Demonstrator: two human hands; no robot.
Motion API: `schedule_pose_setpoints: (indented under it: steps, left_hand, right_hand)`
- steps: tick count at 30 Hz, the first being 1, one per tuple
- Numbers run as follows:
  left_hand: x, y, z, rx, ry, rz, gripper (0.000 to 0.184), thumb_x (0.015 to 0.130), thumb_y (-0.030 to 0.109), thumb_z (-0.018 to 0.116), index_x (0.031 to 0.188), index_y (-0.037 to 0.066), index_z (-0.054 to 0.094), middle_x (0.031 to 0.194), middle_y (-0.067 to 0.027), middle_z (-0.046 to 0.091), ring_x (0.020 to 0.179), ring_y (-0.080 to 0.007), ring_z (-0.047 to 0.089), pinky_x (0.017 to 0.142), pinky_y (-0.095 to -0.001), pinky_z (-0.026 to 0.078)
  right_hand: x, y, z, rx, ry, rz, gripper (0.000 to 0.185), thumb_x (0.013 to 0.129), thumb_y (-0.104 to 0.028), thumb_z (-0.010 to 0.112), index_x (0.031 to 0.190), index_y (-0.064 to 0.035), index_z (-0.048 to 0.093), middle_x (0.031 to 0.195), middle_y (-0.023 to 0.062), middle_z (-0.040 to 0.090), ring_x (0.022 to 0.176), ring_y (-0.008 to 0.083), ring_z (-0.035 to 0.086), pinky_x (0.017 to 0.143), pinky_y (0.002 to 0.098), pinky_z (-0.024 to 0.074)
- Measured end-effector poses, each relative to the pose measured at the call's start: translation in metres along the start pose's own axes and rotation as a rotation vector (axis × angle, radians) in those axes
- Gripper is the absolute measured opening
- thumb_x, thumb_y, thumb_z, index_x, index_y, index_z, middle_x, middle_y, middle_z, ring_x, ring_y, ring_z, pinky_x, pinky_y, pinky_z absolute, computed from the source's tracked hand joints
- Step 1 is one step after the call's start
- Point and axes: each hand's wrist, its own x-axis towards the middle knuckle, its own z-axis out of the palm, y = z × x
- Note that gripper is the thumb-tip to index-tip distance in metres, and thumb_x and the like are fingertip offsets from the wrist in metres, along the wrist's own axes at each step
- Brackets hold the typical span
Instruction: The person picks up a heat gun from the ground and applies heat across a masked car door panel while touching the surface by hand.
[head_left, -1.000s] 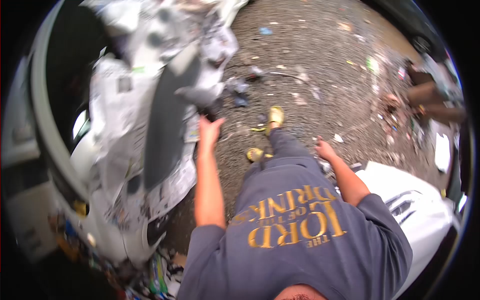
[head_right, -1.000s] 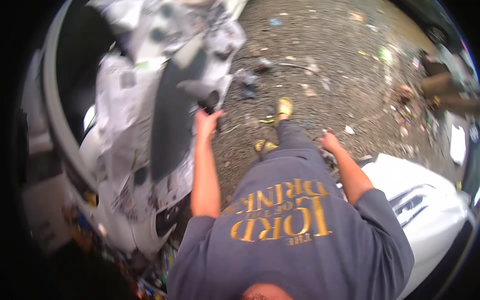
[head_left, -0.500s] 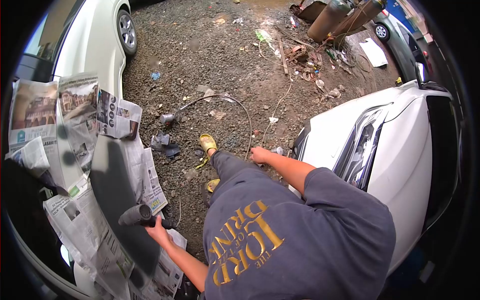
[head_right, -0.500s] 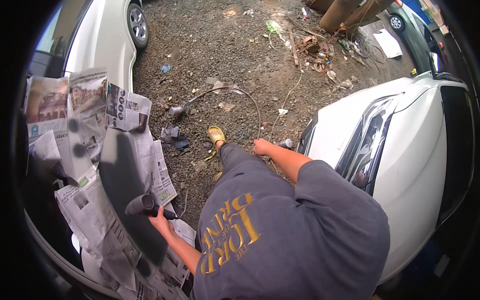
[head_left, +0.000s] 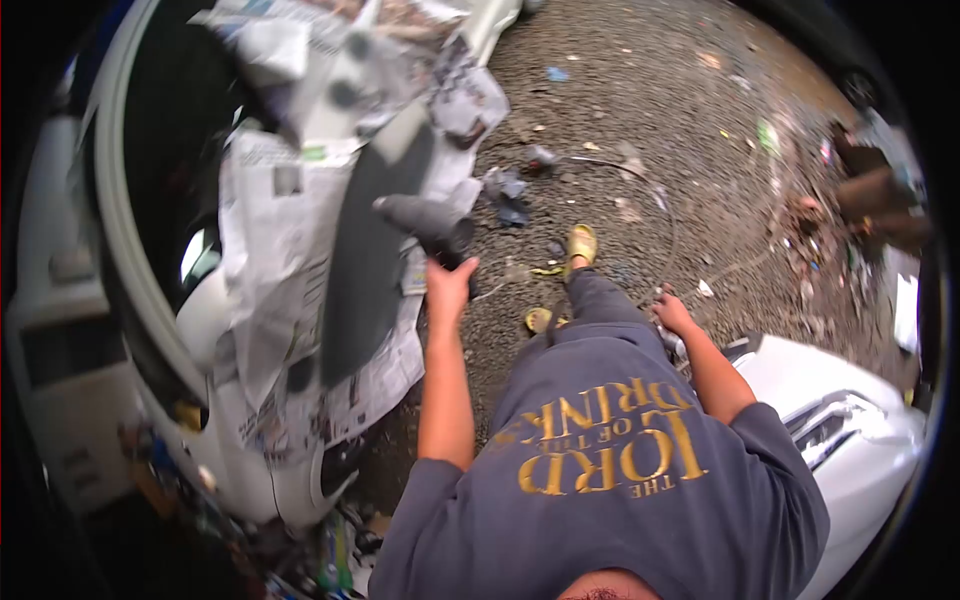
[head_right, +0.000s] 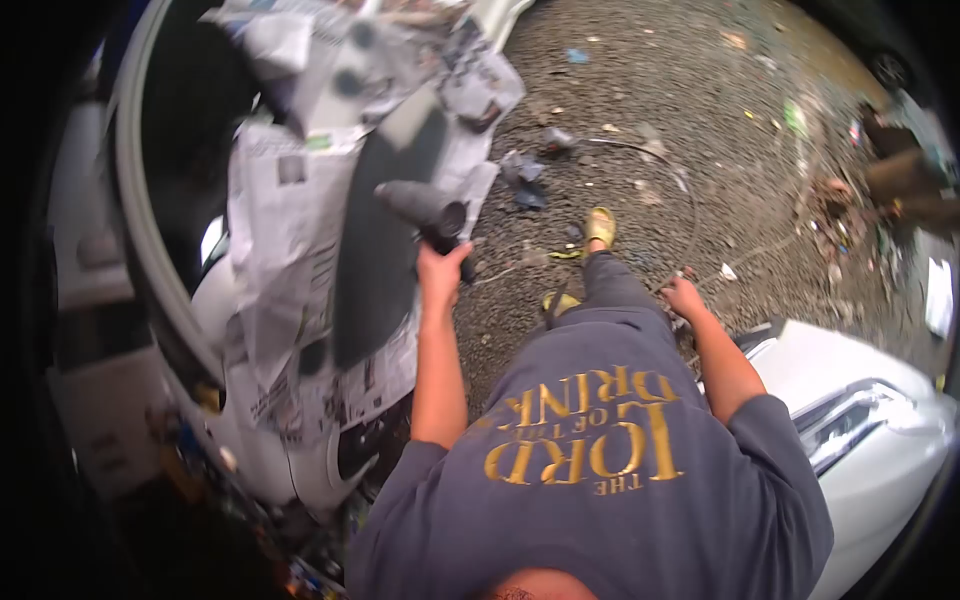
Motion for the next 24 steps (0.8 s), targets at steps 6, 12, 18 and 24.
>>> schedule_pose_setpoints:
  steps: [6,12,18,24]
  left_hand:
    - [-0.024,-0.012,-0.017,-0.116,0.099,-0.033,0.060,0.072,-0.002,0.076,0.128,-0.001,0.054,0.112,-0.0092,0.065,0.102,-0.0208,0.061,0.094,-0.0330,0.047]
    - [-0.071,-0.035,-0.058,-0.106,0.181,-0.180,0.066,0.072,-0.002,0.075,0.133,-0.001,0.050,0.119,-0.0120,0.063,0.109,-0.0237,0.059,0.098,-0.0354,0.046]
    - [-0.122,-0.078,-0.100,-0.160,0.375,-0.302,0.050,0.071,0.000,0.075,0.118,0.000,0.059,0.107,-0.0097,0.068,0.095,-0.0207,0.065,0.089,-0.0334,0.049]
    - [-0.163,-0.118,-0.125,-0.186,0.489,-0.370,0.051,0.071,0.000,0.075,0.119,0.002,0.058,0.104,-0.0068,0.067,0.091,-0.0194,0.062,0.086,-0.0328,0.049]
  right_hand:
    - [0.007,0.004,0.004,-0.061,-0.049,-0.061,0.040,0.085,-0.027,0.067,0.112,0.0030,0.066,0.111,0.0272,0.067,0.109,0.0396,0.063,0.095,0.0447,0.0485]
    - [0.015,0.002,0.004,-0.125,-0.088,-0.092,0.039,0.086,-0.026,0.066,0.110,0.0044,0.065,0.111,0.0269,0.067,0.109,0.0401,0.063,0.094,0.0447,0.0484]
    - [0.029,-0.019,0.001,-0.223,-0.147,-0.135,0.045,0.085,-0.026,0.065,0.117,0.0058,0.063,0.111,0.0286,0.067,0.109,0.0403,0.063,0.096,0.0441,0.0484]
    - [0.031,-0.046,0.002,-0.268,-0.149,-0.225,0.039,0.087,-0.029,0.064,0.111,0.0023,0.066,0.105,0.0240,0.070,0.103,0.0367,0.067,0.091,0.0432,0.0500]
